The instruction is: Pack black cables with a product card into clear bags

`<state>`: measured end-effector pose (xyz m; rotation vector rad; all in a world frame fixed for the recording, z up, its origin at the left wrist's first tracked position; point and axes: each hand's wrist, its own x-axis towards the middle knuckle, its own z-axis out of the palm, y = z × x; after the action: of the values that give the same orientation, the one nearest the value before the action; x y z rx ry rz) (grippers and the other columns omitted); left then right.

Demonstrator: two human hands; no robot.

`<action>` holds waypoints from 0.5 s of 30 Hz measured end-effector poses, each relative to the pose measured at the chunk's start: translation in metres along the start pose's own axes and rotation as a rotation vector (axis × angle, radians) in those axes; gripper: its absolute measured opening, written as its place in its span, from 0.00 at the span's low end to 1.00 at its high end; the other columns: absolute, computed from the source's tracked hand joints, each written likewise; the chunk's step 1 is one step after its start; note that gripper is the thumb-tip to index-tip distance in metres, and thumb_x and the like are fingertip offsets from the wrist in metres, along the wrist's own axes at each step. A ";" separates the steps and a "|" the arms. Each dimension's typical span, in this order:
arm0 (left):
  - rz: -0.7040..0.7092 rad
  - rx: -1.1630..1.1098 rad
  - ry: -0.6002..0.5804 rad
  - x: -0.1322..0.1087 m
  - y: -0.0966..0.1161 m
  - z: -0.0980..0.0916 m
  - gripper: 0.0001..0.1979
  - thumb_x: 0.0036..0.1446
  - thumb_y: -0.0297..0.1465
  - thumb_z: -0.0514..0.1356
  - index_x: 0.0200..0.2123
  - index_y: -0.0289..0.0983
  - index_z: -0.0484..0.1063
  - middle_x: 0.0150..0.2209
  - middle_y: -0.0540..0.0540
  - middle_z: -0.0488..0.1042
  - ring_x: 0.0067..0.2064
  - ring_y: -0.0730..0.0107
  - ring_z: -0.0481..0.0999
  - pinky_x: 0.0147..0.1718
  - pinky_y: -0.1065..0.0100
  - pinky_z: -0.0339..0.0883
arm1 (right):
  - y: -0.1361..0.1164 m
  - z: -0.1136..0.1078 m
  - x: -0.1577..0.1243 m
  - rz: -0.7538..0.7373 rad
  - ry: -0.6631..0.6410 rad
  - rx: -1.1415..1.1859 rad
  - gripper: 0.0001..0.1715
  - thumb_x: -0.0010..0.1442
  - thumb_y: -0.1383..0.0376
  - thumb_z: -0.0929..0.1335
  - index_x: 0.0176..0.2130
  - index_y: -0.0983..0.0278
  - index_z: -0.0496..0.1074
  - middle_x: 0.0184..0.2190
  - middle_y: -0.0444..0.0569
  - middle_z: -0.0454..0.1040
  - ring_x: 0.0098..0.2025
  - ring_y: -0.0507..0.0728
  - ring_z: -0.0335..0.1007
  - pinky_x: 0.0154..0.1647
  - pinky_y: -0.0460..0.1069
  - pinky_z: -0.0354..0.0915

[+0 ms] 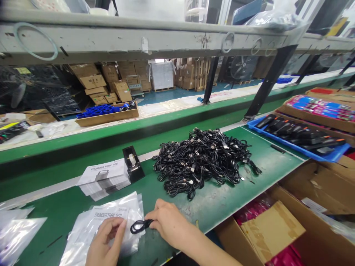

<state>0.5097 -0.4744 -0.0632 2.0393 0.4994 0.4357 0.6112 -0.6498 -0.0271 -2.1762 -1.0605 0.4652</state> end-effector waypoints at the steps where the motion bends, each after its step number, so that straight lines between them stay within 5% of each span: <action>1: -0.010 -0.018 0.017 0.000 -0.002 -0.001 0.10 0.50 0.41 0.55 0.28 0.40 0.68 0.32 0.49 0.66 0.36 0.66 0.67 0.36 0.67 0.61 | -0.002 -0.003 -0.001 -0.010 -0.013 -0.019 0.10 0.57 0.67 0.64 0.37 0.58 0.74 0.31 0.45 0.66 0.33 0.51 0.65 0.34 0.43 0.59; 7: 0.056 -0.070 0.100 -0.004 0.000 0.000 0.08 0.50 0.39 0.57 0.28 0.41 0.67 0.32 0.49 0.65 0.36 0.66 0.66 0.37 0.67 0.59 | -0.015 -0.006 -0.002 0.004 0.048 0.036 0.09 0.57 0.67 0.63 0.36 0.59 0.73 0.31 0.44 0.66 0.32 0.51 0.64 0.34 0.43 0.58; 12: 0.157 -0.056 0.133 -0.010 0.014 0.006 0.05 0.51 0.36 0.56 0.27 0.42 0.68 0.30 0.51 0.64 0.34 0.68 0.64 0.35 0.68 0.56 | -0.026 0.018 0.013 0.202 0.233 0.275 0.09 0.46 0.68 0.70 0.32 0.63 0.70 0.24 0.40 0.69 0.25 0.48 0.62 0.27 0.41 0.56; 15: 0.190 -0.041 0.155 -0.008 0.019 0.004 0.05 0.51 0.35 0.56 0.27 0.42 0.68 0.30 0.51 0.64 0.34 0.68 0.64 0.35 0.69 0.56 | -0.035 0.027 0.024 0.185 0.249 0.330 0.05 0.48 0.66 0.68 0.30 0.64 0.71 0.22 0.39 0.70 0.24 0.48 0.62 0.26 0.41 0.54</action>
<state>0.5077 -0.4904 -0.0495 2.0308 0.3872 0.7171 0.5906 -0.6040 -0.0224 -1.9796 -0.6041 0.4058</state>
